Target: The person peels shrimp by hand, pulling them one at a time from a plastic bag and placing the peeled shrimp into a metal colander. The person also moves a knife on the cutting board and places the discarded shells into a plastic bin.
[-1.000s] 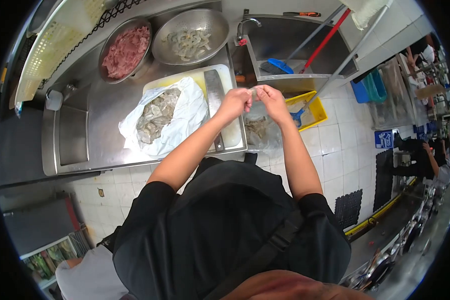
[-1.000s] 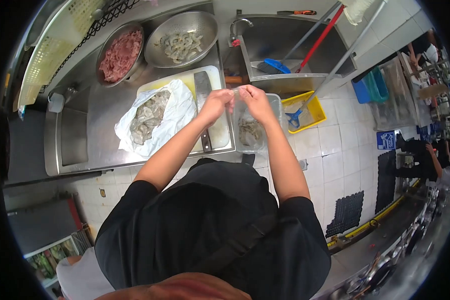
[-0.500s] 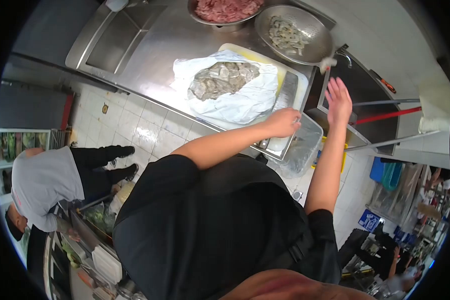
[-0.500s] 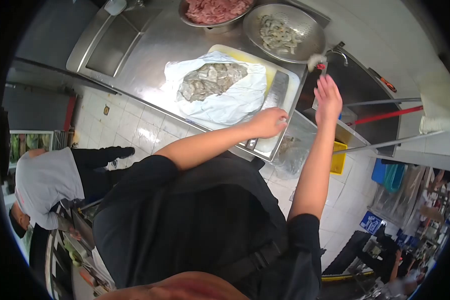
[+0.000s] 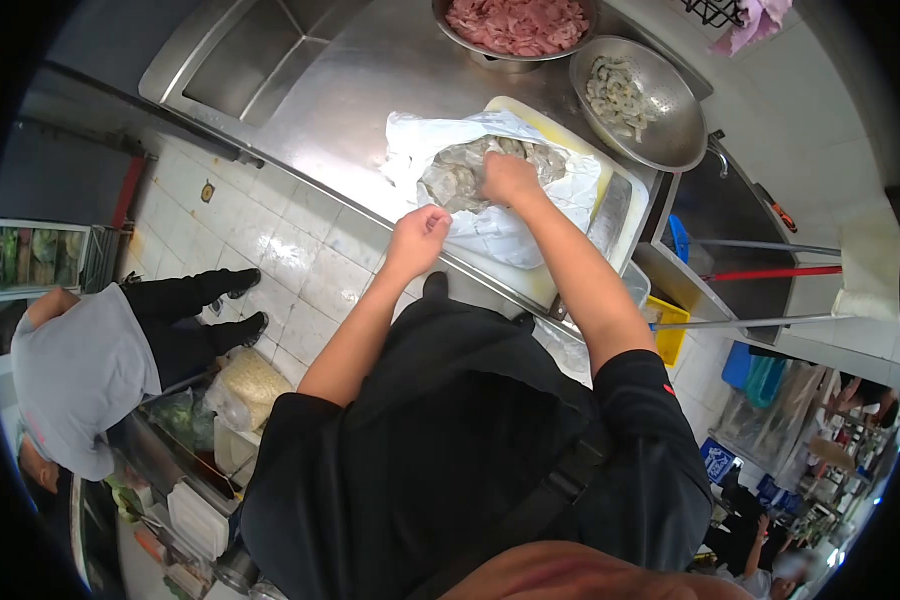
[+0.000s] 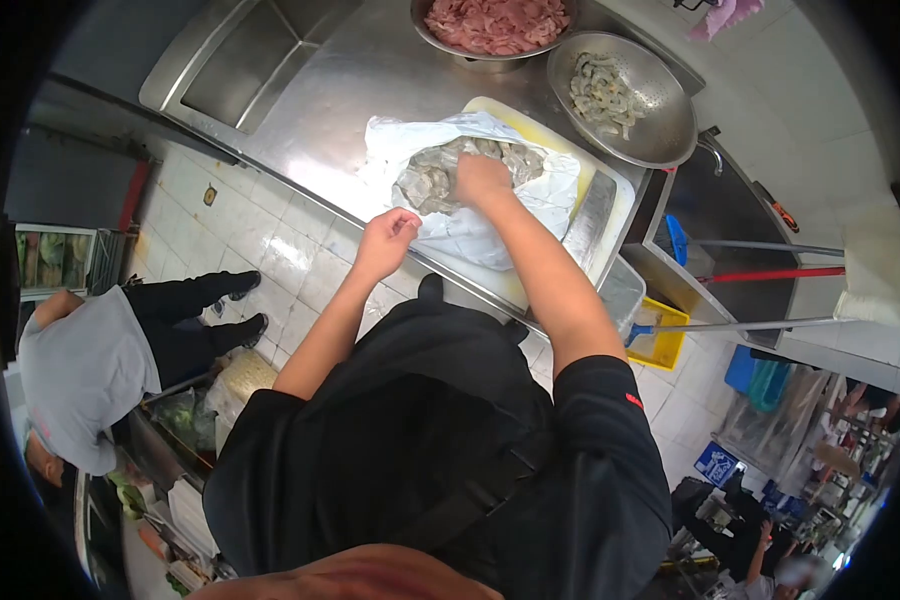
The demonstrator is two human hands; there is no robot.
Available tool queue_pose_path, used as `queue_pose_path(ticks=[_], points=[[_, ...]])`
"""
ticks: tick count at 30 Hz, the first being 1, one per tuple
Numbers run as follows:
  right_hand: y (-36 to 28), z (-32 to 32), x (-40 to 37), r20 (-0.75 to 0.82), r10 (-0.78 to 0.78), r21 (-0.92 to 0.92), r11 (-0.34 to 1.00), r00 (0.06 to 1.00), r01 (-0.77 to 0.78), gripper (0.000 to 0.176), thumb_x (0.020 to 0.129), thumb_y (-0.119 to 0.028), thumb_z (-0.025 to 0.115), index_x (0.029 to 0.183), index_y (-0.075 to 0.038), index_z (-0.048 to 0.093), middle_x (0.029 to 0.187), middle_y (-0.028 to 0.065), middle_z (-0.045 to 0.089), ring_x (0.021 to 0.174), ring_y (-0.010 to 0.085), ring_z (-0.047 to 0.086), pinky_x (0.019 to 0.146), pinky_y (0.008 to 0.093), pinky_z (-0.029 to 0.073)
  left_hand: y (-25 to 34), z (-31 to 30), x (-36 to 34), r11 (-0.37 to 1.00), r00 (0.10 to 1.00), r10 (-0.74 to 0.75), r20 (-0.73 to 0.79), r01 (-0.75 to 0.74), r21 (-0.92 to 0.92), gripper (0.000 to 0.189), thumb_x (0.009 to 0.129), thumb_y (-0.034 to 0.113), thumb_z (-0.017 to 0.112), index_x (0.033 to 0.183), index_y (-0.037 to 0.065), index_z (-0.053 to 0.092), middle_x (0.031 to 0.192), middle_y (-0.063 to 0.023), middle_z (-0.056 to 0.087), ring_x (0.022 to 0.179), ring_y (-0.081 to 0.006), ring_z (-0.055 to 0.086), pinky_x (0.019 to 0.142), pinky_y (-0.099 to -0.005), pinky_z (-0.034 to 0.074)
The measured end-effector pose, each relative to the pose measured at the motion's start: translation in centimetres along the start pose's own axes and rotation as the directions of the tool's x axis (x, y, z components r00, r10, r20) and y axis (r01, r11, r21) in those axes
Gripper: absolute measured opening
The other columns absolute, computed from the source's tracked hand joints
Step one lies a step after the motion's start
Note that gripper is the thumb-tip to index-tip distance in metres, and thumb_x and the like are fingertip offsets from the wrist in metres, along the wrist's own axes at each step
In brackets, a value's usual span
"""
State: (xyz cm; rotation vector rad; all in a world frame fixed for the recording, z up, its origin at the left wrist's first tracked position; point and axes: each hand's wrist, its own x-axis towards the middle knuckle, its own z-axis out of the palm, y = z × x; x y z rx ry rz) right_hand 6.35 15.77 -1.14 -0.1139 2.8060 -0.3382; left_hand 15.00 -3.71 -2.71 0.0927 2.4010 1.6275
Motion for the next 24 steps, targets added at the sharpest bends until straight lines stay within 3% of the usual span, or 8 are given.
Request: queue_pose_path(ticks=[2,5,7,11,13,17,19,24], points=[[1.4,0.8,0.2,0.012,-0.054,0.023,0.998,0.998,0.053,0.026,0.073,-0.018,0.067,0.095,-0.005,0.066,0.095,0.0188,0.067,0.093,0.0339,0.064,0.081,0.0422,0.051,0.0,-0.5,0.6,1.0,1.0,0.001,0.012,-0.001,0.016,0.013,0.088,0.011,0.058,0.09,-0.001,0.064,0.072,-0.0024,0.062,0.066,-0.0074,0.054,0.062,-0.0242,0.045],[2.9,-0.2,-0.8,-0.024,-0.119,0.138,0.983,0.993,0.121,0.025,0.072,-0.021,0.071,0.089,-0.003,0.066,0.092,0.0185,0.067,0.09,0.0359,0.064,0.079,0.0437,0.049,1.4,-0.3,2.4,0.999,0.999,0.048,-0.002,-0.048,-0.001,0.017,0.086,0.016,0.06,0.095,0.002,0.065,0.076,-0.0105,0.066,0.068,-0.0223,0.061,0.066,-0.0334,0.049],[3.1,-1.3,-2.7,-0.062,-0.116,0.227,0.966,0.991,0.128,0.026,0.073,-0.022,0.072,0.087,-0.001,0.065,0.089,0.0188,0.067,0.088,0.0363,0.063,0.077,0.0447,0.049,4.8,0.1,4.0,0.792,0.82,0.567,-0.081,-0.516,0.327,0.021,0.086,0.016,0.061,0.103,0.004,0.064,0.081,-0.0118,0.066,0.079,-0.0293,0.062,0.074,-0.0381,0.048],[2.3,-5.4,-5.8,-0.244,-0.115,0.318,0.929,0.963,0.192,0.024,0.077,-0.021,0.069,0.09,-0.001,0.065,0.09,0.02,0.066,0.089,0.0383,0.063,0.08,0.044,0.049,8.2,2.4,7.5,0.532,0.661,0.741,0.119,-0.686,0.497,0.018,0.088,0.019,0.06,0.096,0.004,0.063,0.079,-0.0125,0.064,0.082,-0.0367,0.06,0.078,-0.0417,0.046],[3.3,-6.3,-7.1,-0.239,-0.068,0.35,0.924,0.969,0.151,0.025,0.078,-0.021,0.068,0.092,-0.001,0.064,0.089,0.0195,0.066,0.089,0.0382,0.063,0.079,0.044,0.049,10.3,3.2,8.0,0.559,0.805,0.412,0.426,-0.593,0.579,0.023,0.09,0.026,0.058,0.091,0.003,0.062,0.078,-0.0134,0.064,0.08,-0.0362,0.06,0.076,-0.0428,0.046],[5.7,-6.7,-10.2,-0.431,-0.028,0.366,0.908,0.902,0.203,0.024,0.077,-0.017,0.064,0.096,-0.003,0.063,0.088,0.0199,0.066,0.085,0.0385,0.063,0.076,0.046,0.049,11.2,5.9,7.7,0.667,0.781,0.403,0.476,-0.607,0.432,0.027,0.093,0.027,0.053,0.086,0.001,0.06,0.077,-0.0129,0.064,0.075,-0.0313,0.061,0.073,-0.0396,0.047],[6.4,-6.5,-11.7,-0.499,-0.06,0.274,0.935,0.865,0.223,0.023,0.077,-0.015,0.062,0.096,-0.003,0.063,0.087,0.0203,0.066,0.084,0.0387,0.063,0.075,0.047,0.05,10.8,7.6,7.8,0.936,0.847,0.269,0.458,-0.342,0.083,0.028,0.095,0.023,0.049,0.083,0.0,0.06,0.074,-0.0101,0.064,0.07,-0.0221,0.06,0.069,-0.0355,0.047],[9.0,-5.0,-14.3,-0.509,-0.004,0.224,0.965,0.861,0.138,0.023,0.076,-0.012,0.058,0.096,-0.002,0.063,0.084,0.0207,0.066,0.079,0.0389,0.064,0.072,0.0485,0.05,11.8,12.2,4.6,0.973,0.877,0.229,0.423,-0.197,-0.118,0.029,0.095,0.019,0.047,0.08,-0.001,0.06,0.072,-0.0063,0.062,0.07,-0.014,0.057,0.07,-0.0308,0.046]])
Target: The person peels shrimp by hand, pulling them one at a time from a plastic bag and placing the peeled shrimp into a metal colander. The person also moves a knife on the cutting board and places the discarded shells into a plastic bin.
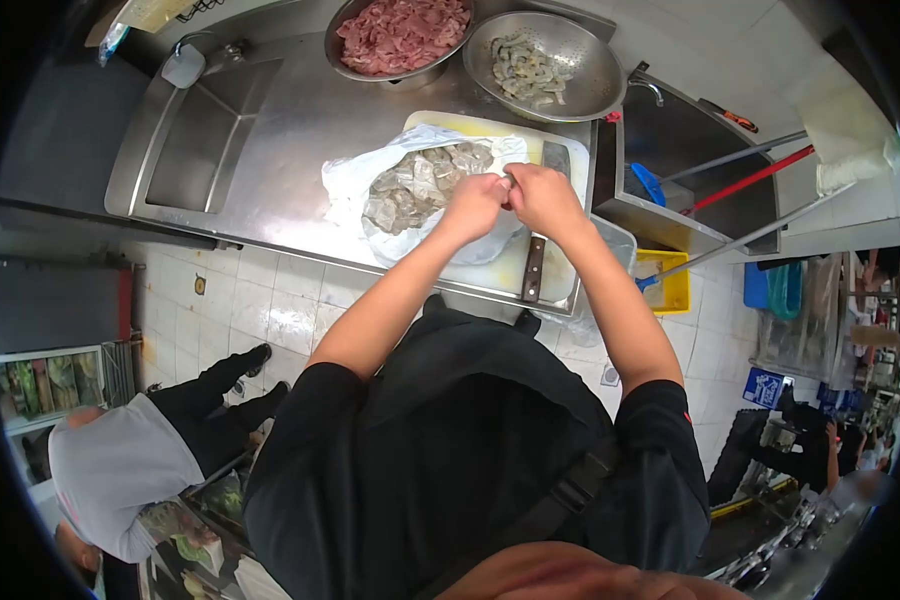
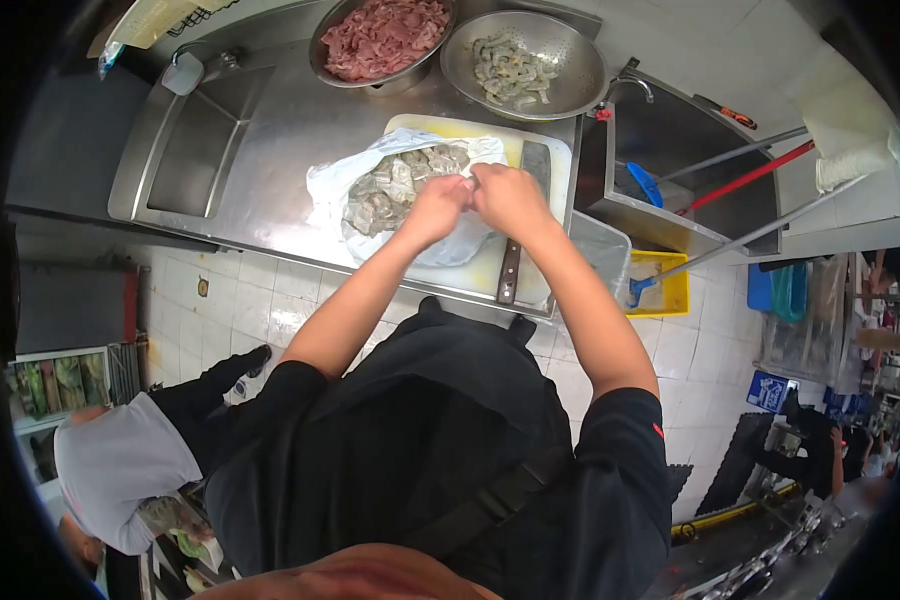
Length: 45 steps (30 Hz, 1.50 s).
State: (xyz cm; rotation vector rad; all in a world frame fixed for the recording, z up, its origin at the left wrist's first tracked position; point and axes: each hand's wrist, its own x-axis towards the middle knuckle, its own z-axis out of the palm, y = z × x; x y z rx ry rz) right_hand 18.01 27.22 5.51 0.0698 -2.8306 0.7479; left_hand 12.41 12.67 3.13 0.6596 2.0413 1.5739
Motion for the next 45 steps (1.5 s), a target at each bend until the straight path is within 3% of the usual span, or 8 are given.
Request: queue_pose_path(ticks=[14,17,25,30,35,39,41,45], points=[[7.4,-2.8,-5.6,0.039,0.25,0.576,0.785,0.967,-0.226,0.019,0.081,0.003,0.048,0.089,0.003,0.065,0.067,0.008,0.066,0.061,0.0105,0.063,0.058,0.0262,0.051,3.3,5.6,0.3,0.997,0.95,0.078,0.303,-0.076,-0.016,0.029,0.096,0.02,0.046,0.091,0.0,0.065,0.085,-0.0079,0.066,0.081,-0.0159,0.059,0.079,-0.0305,0.046],[9.8,-3.0,-6.5,0.085,0.304,0.911,0.363,0.949,-0.198,0.017,0.081,0.008,0.047,0.085,0.003,0.063,0.073,0.007,0.065,0.058,0.0113,0.06,0.054,0.0241,0.05,4.0,5.6,0.6,0.975,0.901,0.208,0.38,-0.223,-0.003,0.026,0.097,0.017,0.047,0.09,-0.002,0.063,0.086,-0.009,0.066,0.083,-0.0171,0.062,0.08,-0.0315,0.049],[6.7,-4.6,-8.0,-0.238,0.266,0.372,0.913,0.934,-0.166,0.021,0.086,-0.018,0.062,0.1,-0.003,0.065,0.08,0.0124,0.062,0.083,0.0249,0.061,0.071,0.0348,0.048,1.5,8.0,2.6,0.891,0.953,0.115,0.28,0.025,-0.454,0.025,0.1,0.02,0.045,0.082,0.004,0.054,0.087,-0.0056,0.062,0.088,-0.0135,0.058,0.083,-0.0272,0.044],[9.4,-4.8,-8.9,-0.349,0.18,0.082,0.984,0.92,-0.161,0.021,0.085,-0.021,0.067,0.095,-0.002,0.064,0.078,0.0104,0.063,0.076,0.0222,0.061,0.069,0.0349,0.047,2.2,10.9,2.8,0.863,0.964,0.088,0.25,0.051,-0.503,0.024,0.099,0.019,0.045,0.082,0.004,0.053,0.086,-0.0055,0.058,0.079,-0.0165,0.06,0.08,-0.0299,0.046],[10.9,-3.6,-10.9,-0.234,0.513,0.932,0.361,0.826,0.04,0.017,0.085,-0.015,0.067,0.094,-0.001,0.064,0.078,0.009,0.064,0.072,0.0126,0.06,0.068,0.0278,0.046,3.2,13.9,2.7,0.602,0.915,0.073,0.396,0.276,-0.749,0.026,0.1,0.02,0.045,0.079,0.006,0.051,0.086,-0.0068,0.058,0.079,-0.0177,0.06,0.078,-0.0315,0.047],[9.2,-5.8,-11.8,-0.241,0.571,0.942,0.332,0.785,0.048,0.019,0.084,-0.018,0.068,0.093,-0.001,0.064,0.075,0.0098,0.064,0.07,0.0149,0.06,0.066,0.0299,0.046,3.7,14.1,2.9,0.609,0.899,0.076,0.432,0.301,-0.734,0.027,0.099,0.023,0.046,0.079,0.006,0.051,0.087,-0.0066,0.058,0.079,-0.017,0.059,0.078,-0.0319,0.047],[9.3,-7.8,-12.8,-0.282,0.428,0.494,0.832,0.859,-0.252,0.022,0.085,-0.021,0.068,0.092,0.0,0.065,0.077,0.0112,0.065,0.071,0.0165,0.062,0.064,0.033,0.047,3.8,14.3,2.7,0.713,0.909,0.073,0.411,0.24,-0.659,0.025,0.098,0.022,0.048,0.078,0.007,0.052,0.085,-0.0048,0.057,0.08,-0.0164,0.058,0.079,-0.0313,0.046],[10.6,-8.5,-13.9,-0.332,0.439,0.26,0.894,0.835,-0.366,0.024,0.087,-0.023,0.067,0.089,0.0,0.065,0.076,0.0092,0.065,0.066,0.0145,0.058,0.061,0.0313,0.046,3.9,15.3,2.2,0.662,0.89,0.045,0.454,0.313,-0.681,0.023,0.098,0.021,0.048,0.079,0.008,0.051,0.086,-0.0041,0.056,0.079,-0.0173,0.057,0.079,-0.0316,0.045]])
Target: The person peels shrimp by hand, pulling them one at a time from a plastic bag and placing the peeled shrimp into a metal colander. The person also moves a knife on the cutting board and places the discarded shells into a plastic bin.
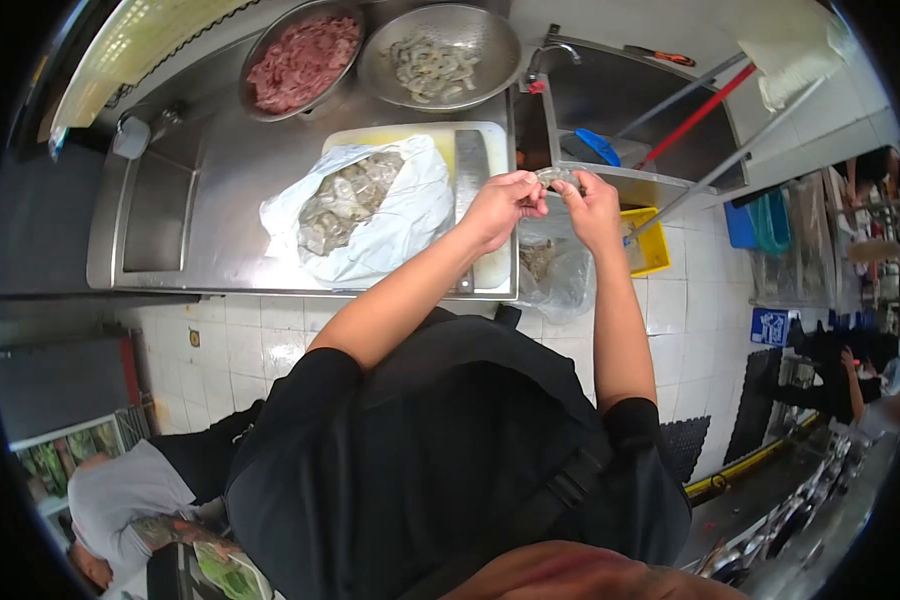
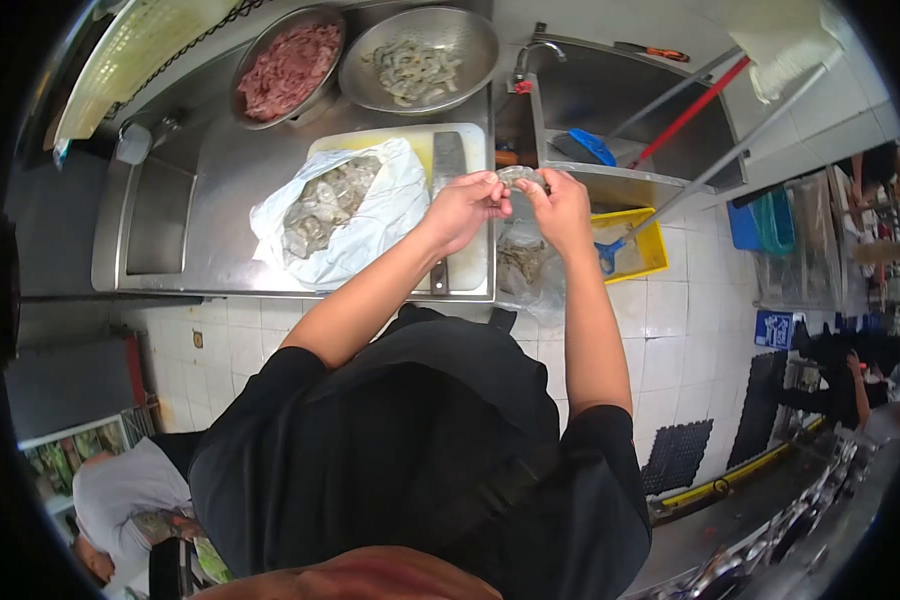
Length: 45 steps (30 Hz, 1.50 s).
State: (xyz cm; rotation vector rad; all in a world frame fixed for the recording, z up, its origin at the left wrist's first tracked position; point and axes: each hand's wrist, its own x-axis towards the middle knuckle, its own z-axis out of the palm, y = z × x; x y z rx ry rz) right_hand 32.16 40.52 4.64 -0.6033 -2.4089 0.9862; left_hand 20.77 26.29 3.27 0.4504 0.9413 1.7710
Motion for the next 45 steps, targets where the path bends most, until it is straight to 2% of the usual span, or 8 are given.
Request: queue_pose_path(ticks=[8,13,16,17,25,29,39,45], points=[[2.8,3.2,-0.9,-0.018,0.149,0.824,0.563,0.989,-0.07,0.023,0.09,-0.023,0.063,0.083,-0.001,0.063,0.073,0.0038,0.064,0.067,0.0139,0.056,0.063,0.0299,0.045,0.0,1.6,0.4,0.999,0.997,-0.039,0.068,0.039,-0.005,0.023,0.098,0.023,0.048,0.081,0.007,0.052,0.087,-0.0051,0.056,0.074,-0.016,0.055,0.075,-0.0304,0.044],[9.4,2.7,-4.3,0.036,0.019,-0.429,0.903,0.999,-0.002,0.03,0.08,-0.022,0.064,0.109,-0.012,0.067,0.11,0.0196,0.064,0.092,0.0354,0.062,0.084,0.0415,0.048,-0.5,1.4,1.3,0.905,0.999,0.02,-0.044,0.0,0.425,0.024,0.095,0.019,0.05,0.077,0.004,0.057,0.072,-0.0018,0.056,0.062,-0.0107,0.052,0.062,-0.0257,0.045],[5.7,0.7,-3.0,0.175,0.213,0.434,0.86,0.961,-0.27,0.032,0.09,-0.027,0.058,0.115,-0.009,0.065,0.111,0.0125,0.065,0.095,0.0244,0.063,0.087,0.0365,0.048,-2.4,1.1,2.1,0.91,0.998,0.024,-0.051,0.0,0.414,0.024,0.092,0.018,0.052,0.074,0.003,0.058,0.068,-0.0023,0.056,0.061,-0.0109,0.053,0.055,-0.0258,0.045],[3.3,0.4,-2.8,0.372,0.278,0.832,0.323,0.886,-0.451,0.031,0.093,-0.028,0.055,0.112,-0.006,0.065,0.108,0.0093,0.066,0.092,0.0209,0.063,0.086,0.0352,0.049,-2.9,1.0,2.3,0.896,0.998,0.009,-0.058,0.018,0.444,0.024,0.091,0.019,0.054,0.073,0.003,0.058,0.067,-0.0025,0.056,0.061,-0.0109,0.053,0.054,-0.0262,0.045],[9.3,-0.9,-1.0,-0.039,0.272,-0.076,0.959,0.961,-0.275,0.029,0.096,-0.027,0.053,0.09,-0.002,0.066,0.083,0.0053,0.067,0.08,0.017,0.062,0.069,0.0292,0.047,-4.9,0.5,1.9,0.213,0.996,0.08,-0.04,0.023,0.977,0.028,0.089,0.025,0.055,0.102,0.002,0.063,0.102,-0.0186,0.063,0.096,-0.0359,0.062,0.079,-0.0473,0.048],[1.0,1.6,6.7,0.218,0.301,0.834,0.437,0.928,-0.338,0.035,0.095,-0.021,0.054,0.122,0.0,0.058,0.111,0.0106,0.064,0.102,0.0195,0.062,0.085,0.0324,0.048,-3.9,-0.5,0.0,0.098,0.98,0.027,-0.199,0.195,0.976,0.061,0.082,0.026,0.065,0.134,0.002,0.043,0.131,-0.0265,0.042,0.104,-0.0421,0.056,0.088,-0.0454,0.047],[-12.8,25.4,9.0,0.335,-0.313,-0.087,0.929,0.888,0.36,0.027,0.082,-0.012,0.056,0.106,-0.003,0.066,0.095,0.0149,0.069,0.086,0.031,0.066,0.078,0.0413,0.051,9.3,-24.9,-10.3,-0.246,0.476,0.87,-0.125,0.64,0.728,0.025,0.078,0.021,0.066,0.096,0.005,0.067,0.102,-0.0137,0.06,0.096,-0.0329,0.056,0.08,-0.0462,0.045],[-11.6,28.8,11.7,0.54,-0.23,-0.287,0.854,0.81,0.434,0.018,0.084,-0.02,0.059,0.095,-0.008,0.066,0.088,0.017,0.067,0.086,0.0381,0.063,0.075,0.0486,0.048,14.5,-26.4,-11.7,0.034,0.764,0.495,-0.414,0.46,0.887,0.02,0.088,0.025,0.057,0.093,0.007,0.066,0.094,-0.0179,0.062,0.091,-0.0383,0.058,0.079,-0.0475,0.045]])
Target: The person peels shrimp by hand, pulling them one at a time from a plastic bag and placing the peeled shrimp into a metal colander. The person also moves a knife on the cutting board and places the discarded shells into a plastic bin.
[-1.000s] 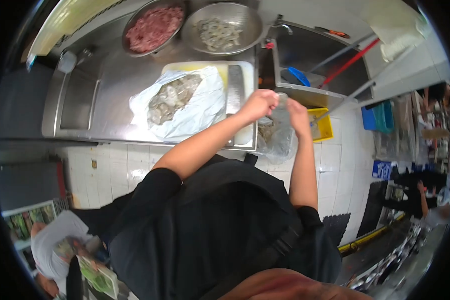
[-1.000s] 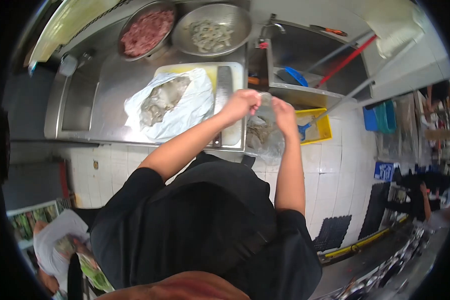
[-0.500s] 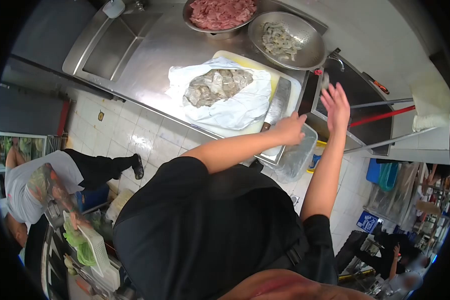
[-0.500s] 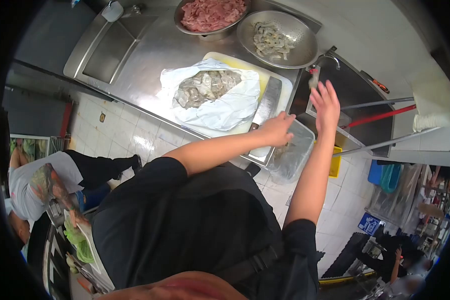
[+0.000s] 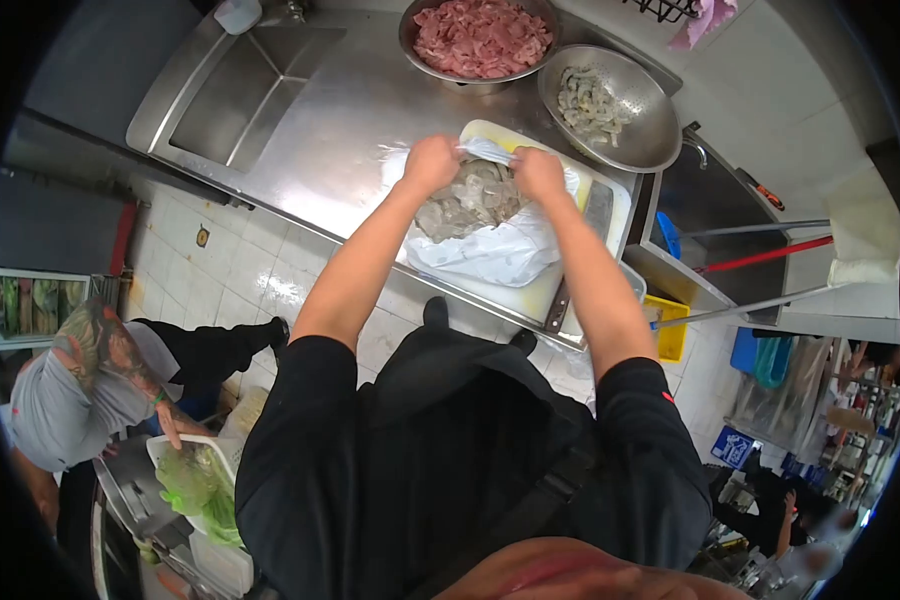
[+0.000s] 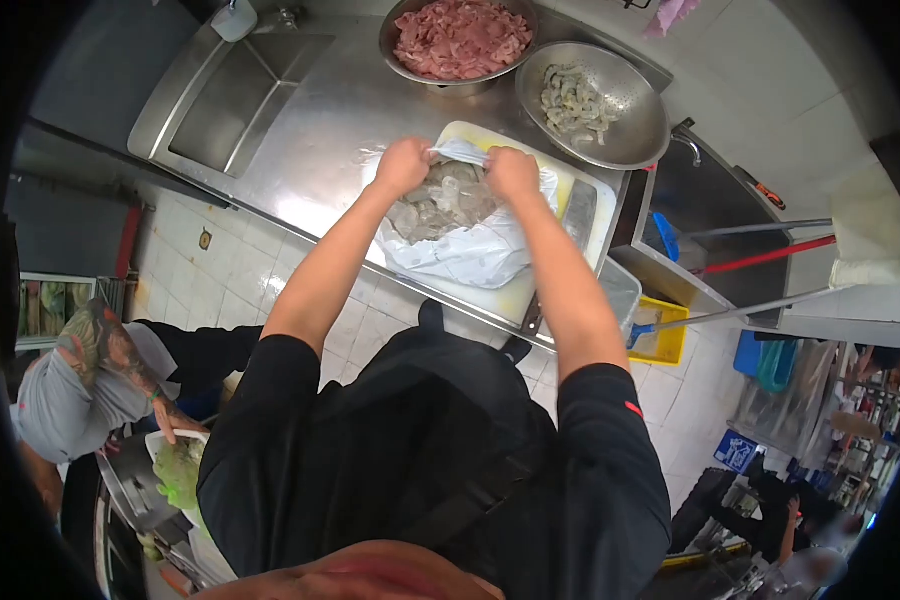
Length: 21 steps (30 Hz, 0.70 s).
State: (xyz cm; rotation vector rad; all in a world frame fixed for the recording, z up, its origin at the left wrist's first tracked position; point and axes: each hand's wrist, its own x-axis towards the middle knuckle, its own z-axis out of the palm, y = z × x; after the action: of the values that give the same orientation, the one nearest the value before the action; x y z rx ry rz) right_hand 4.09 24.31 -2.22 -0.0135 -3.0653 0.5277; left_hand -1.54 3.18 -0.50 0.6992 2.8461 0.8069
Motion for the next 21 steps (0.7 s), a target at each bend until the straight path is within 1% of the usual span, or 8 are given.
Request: queue_pose_path(ticks=[6,8,10,12,14,16,17,21], points=[[0.1,-5.1,-0.9,-0.215,0.165,0.257,0.96,0.963,-0.107,0.015,0.084,-0.02,0.061,0.095,-0.01,0.066,0.087,0.0163,0.066,0.085,0.035,0.063,0.075,0.0457,0.048,2.5,-2.1,1.2,0.983,0.977,0.114,-0.181,-0.138,-0.121,0.028,0.09,0.028,0.055,0.085,0.003,0.065,0.089,-0.0187,0.062,0.087,-0.039,0.058,0.076,-0.0481,0.044],[-0.3,-4.7,-1.2,-0.205,0.162,0.205,0.971,0.965,-0.119,0.016,0.083,-0.019,0.062,0.095,-0.009,0.066,0.088,0.0157,0.066,0.087,0.0344,0.063,0.077,0.0456,0.048,2.8,-1.8,1.2,0.996,0.993,0.059,-0.104,-0.066,-0.064,0.027,0.089,0.029,0.058,0.088,0.004,0.068,0.093,-0.0188,0.064,0.09,-0.0379,0.059,0.078,-0.0454,0.046],[-1.1,-4.0,-1.6,-0.471,-0.003,0.12,0.99,0.882,0.067,0.016,0.08,-0.016,0.062,0.093,-0.008,0.066,0.088,0.0148,0.066,0.088,0.0333,0.063,0.079,0.0452,0.047,2.3,-1.5,1.1,0.994,0.993,0.05,0.103,-0.039,-0.103,0.025,0.086,0.028,0.061,0.095,0.006,0.07,0.099,-0.0201,0.064,0.095,-0.037,0.06,0.082,-0.0428,0.046],[-1.7,-3.6,-3.2,-0.432,-0.001,0.149,0.986,0.902,0.072,0.017,0.079,-0.015,0.061,0.093,-0.009,0.067,0.091,0.0142,0.065,0.09,0.033,0.062,0.079,0.0449,0.048,1.8,-1.2,0.1,0.987,0.976,0.056,0.21,-0.022,-0.158,0.025,0.084,0.027,0.063,0.1,0.007,0.069,0.103,-0.0201,0.063,0.097,-0.0364,0.06,0.084,-0.0422,0.046],[-3.0,-3.3,-5.2,-0.021,0.109,0.372,0.923,0.994,-0.093,0.017,0.078,-0.016,0.06,0.093,-0.011,0.066,0.094,0.0133,0.064,0.093,0.033,0.06,0.08,0.0451,0.048,0.9,-0.8,-0.8,0.978,0.946,0.062,0.317,0.006,-0.209,0.028,0.083,0.025,0.065,0.104,0.008,0.069,0.107,-0.0201,0.063,0.1,-0.0358,0.06,0.086,-0.0416,0.046],[-4.4,-2.6,-7.0,0.13,0.048,0.326,0.941,0.99,-0.088,0.017,0.078,-0.017,0.06,0.093,-0.012,0.066,0.095,0.0124,0.063,0.094,0.0326,0.06,0.079,0.0443,0.048,-0.1,-0.5,-1.9,0.947,0.982,0.007,-0.19,-0.068,-0.314,0.03,0.081,0.02,0.067,0.109,0.01,0.067,0.107,-0.0183,0.064,0.1,-0.0341,0.061,0.086,-0.0415,0.046],[-5.3,-2.4,-8.1,0.273,-0.011,0.279,0.958,0.962,-0.068,0.018,0.077,-0.019,0.06,0.093,-0.013,0.066,0.096,0.0115,0.061,0.095,0.0322,0.059,0.079,0.0434,0.049,-0.2,-0.8,-2.6,0.972,0.886,0.104,-0.451,-0.186,-0.142,0.03,0.079,0.016,0.067,0.108,0.009,0.065,0.102,-0.0163,0.064,0.095,-0.0316,0.061,0.083,-0.0396,0.047],[-9.1,-3.0,-12.7,0.229,-0.211,0.174,0.969,0.95,0.173,0.018,0.074,-0.018,0.065,0.091,-0.013,0.067,0.094,0.0101,0.061,0.094,0.0312,0.06,0.078,0.0416,0.049,0.1,-2.2,-7.3,0.946,0.983,0.06,-0.174,-0.112,-0.305,0.02,0.077,0.006,0.064,0.096,0.008,0.065,0.088,-0.0119,0.06,0.082,-0.0286,0.06,0.075,-0.0383,0.048]])
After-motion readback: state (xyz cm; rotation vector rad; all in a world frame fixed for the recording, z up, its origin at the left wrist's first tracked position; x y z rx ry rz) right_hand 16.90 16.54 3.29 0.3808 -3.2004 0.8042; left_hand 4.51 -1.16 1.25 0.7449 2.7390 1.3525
